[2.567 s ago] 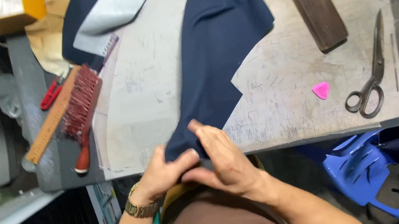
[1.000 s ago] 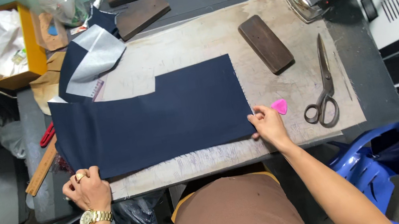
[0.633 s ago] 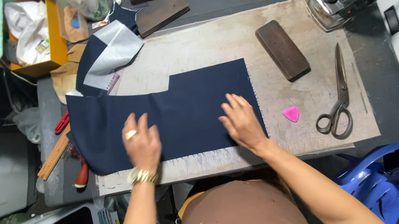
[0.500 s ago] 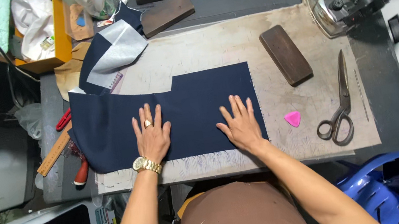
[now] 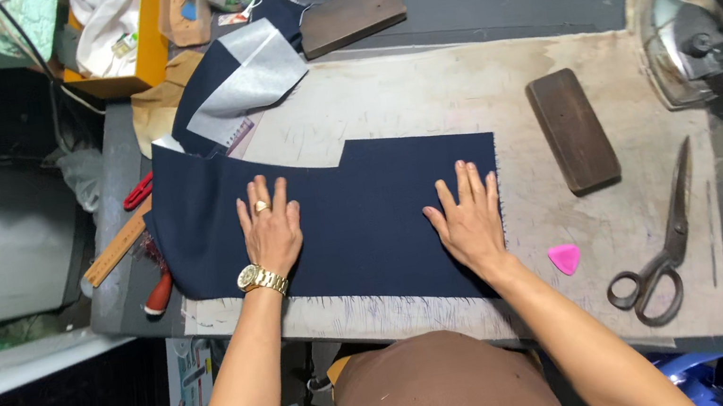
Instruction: The person marks a blue fabric using a ruler and chalk, cuts the fabric with shears, and marks detailed lines and notes onto a paper pattern pinned to the fabric with a pen.
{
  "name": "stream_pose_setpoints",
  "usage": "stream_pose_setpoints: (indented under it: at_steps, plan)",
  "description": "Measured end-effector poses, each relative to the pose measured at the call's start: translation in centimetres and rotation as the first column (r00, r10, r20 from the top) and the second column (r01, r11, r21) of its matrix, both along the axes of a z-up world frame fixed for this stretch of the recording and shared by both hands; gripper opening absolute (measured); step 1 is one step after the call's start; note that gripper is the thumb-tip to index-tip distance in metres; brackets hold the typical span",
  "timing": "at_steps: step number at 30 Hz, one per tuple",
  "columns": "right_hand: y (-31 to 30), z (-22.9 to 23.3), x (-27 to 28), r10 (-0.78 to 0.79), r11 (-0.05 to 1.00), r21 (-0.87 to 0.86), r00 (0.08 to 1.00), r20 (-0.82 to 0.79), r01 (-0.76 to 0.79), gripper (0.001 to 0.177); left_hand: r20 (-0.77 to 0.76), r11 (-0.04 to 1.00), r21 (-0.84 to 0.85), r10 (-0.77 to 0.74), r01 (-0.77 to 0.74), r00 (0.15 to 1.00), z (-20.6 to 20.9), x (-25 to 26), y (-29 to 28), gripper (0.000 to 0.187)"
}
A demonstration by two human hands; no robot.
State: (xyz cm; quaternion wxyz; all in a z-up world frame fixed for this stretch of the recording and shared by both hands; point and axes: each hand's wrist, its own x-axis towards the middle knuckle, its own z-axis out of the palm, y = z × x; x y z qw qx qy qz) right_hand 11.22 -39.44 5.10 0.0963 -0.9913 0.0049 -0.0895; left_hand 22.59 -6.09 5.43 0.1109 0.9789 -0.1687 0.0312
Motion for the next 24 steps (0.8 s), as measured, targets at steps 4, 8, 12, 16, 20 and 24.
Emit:
stream_pose_setpoints:
  at_steps: [4,8,12,16,20,24]
  plan:
    - [-0.8,0.5,0.7,-0.021,1.0,0.024,0.997,0.078,0.02,0.056,-0.044,0.999,0.012,0.043,-0.043,0.998,0.6,-0.2,-0.2,0.057]
    - [-1.1,1.2,0.5,-0.049,0.999,0.02,0.997,0.052,0.048,0.052,-0.093,0.995,0.064,0.084,-0.078,0.992,2.1,-0.6,-0.5,0.058]
    - [-0.9,0.2,0.3,-0.04,0.999,-0.027,0.99,0.134,0.044,0.049,-0.138,0.988,0.089,0.136,-0.124,0.981,1.8,-0.7,-0.1,0.059]
    - [-0.5,0.3,0.1,-0.092,0.993,-0.061,0.987,0.135,0.1,0.051,-0.055,0.988,-0.044,0.147,-0.15,0.988,1.4,-0.8,1.6,0.053]
    - [0.0,-0.5,-0.3,-0.166,0.978,-0.114,0.983,0.082,0.175,0.051,0.255,0.987,-0.117,0.136,-0.109,0.957,1.5,0.2,5.6,0.028]
    - [0.4,-1.4,-0.5,-0.19,0.978,-0.072,0.977,0.102,0.197,0.05,0.33,0.988,-0.152,0.075,-0.025,0.941,1.0,5.9,7.8,0.019]
